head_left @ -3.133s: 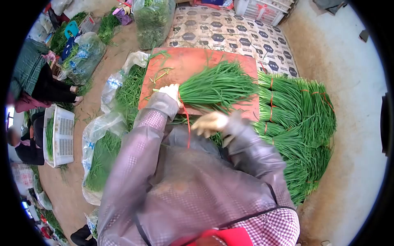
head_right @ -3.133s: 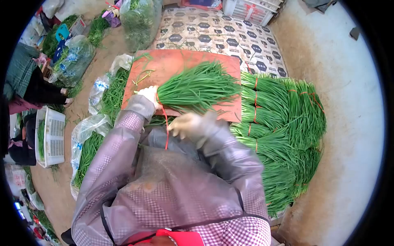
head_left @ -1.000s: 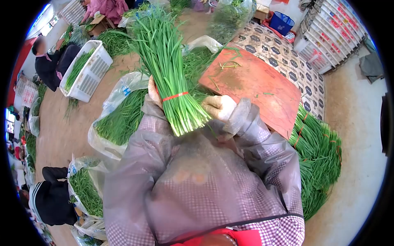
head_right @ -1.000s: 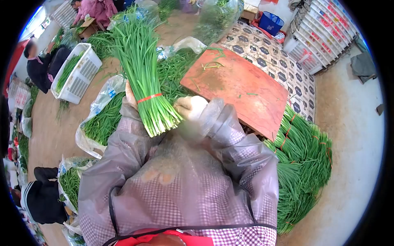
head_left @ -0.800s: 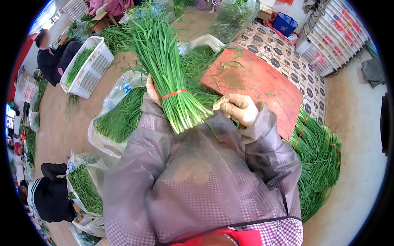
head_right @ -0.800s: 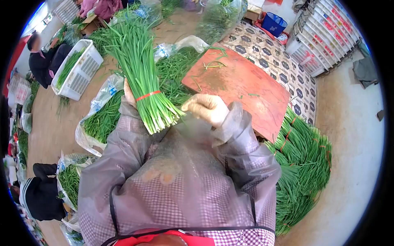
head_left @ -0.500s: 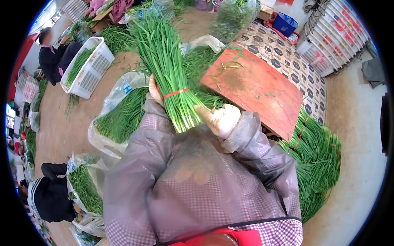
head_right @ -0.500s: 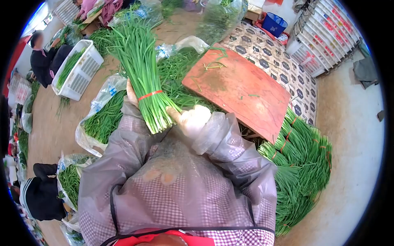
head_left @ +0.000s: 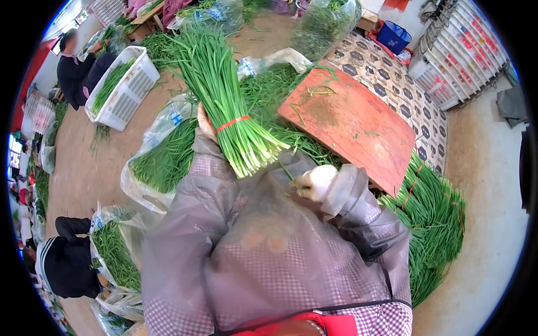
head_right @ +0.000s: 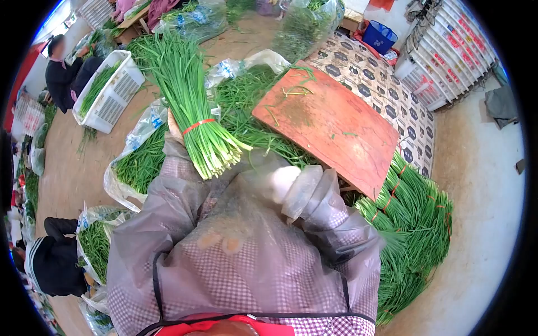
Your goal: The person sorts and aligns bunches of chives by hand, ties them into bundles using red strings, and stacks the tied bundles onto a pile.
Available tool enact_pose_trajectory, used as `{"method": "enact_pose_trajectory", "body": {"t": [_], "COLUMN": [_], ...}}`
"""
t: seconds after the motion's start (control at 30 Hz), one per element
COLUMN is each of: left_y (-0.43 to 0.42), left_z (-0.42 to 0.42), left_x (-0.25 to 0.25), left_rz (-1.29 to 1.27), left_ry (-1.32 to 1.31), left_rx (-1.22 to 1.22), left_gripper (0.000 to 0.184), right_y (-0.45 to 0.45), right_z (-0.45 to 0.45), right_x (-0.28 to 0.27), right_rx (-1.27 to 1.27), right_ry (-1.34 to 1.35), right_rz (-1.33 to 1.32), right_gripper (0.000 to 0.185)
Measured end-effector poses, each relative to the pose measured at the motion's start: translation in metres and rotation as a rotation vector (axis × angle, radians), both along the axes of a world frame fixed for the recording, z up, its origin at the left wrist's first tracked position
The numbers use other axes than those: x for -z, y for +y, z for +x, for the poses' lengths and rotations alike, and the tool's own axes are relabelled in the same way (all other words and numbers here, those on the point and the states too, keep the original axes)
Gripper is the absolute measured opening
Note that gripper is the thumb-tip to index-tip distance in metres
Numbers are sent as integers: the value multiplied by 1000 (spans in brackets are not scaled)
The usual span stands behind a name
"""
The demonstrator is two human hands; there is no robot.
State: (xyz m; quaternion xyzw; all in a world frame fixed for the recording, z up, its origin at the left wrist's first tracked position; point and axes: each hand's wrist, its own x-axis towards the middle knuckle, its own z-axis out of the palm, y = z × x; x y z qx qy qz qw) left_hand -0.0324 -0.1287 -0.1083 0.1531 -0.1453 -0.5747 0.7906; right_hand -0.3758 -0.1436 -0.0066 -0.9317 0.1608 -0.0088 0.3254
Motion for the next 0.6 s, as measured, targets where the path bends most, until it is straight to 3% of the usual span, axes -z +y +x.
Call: {"method": "enact_pose_trajectory", "body": {"t": [0.07,0.17,0.23,0.37,0.5,0.6], "left_y": [3,5,4,4,7,7], "left_z": [2,-3,-7,-17,-23,-27], "left_x": [-1,-4,-6,-13,-19,-20], "left_rz": [-58,-111,-52,2,29,34], "left_ry": [10,9,-36,-86,-68,-60], "left_rx": [26,64,53,17,-3,-24], "left_gripper": [66,66,69,72,69,67], "right_y": [-9,4,6,2,0,1], "right_z": [2,24,32,44,49,47], "right_x": [-4,-25,-39,-22,-13,-25], "right_rx": [-75,43,112,112,111,77], "right_ry": [-263,-653,-469,-446,-551,-487], "right_rz": [-76,-124,-480,-706,-743,-654], "right_gripper": [20,17,23,27,24,22]}}
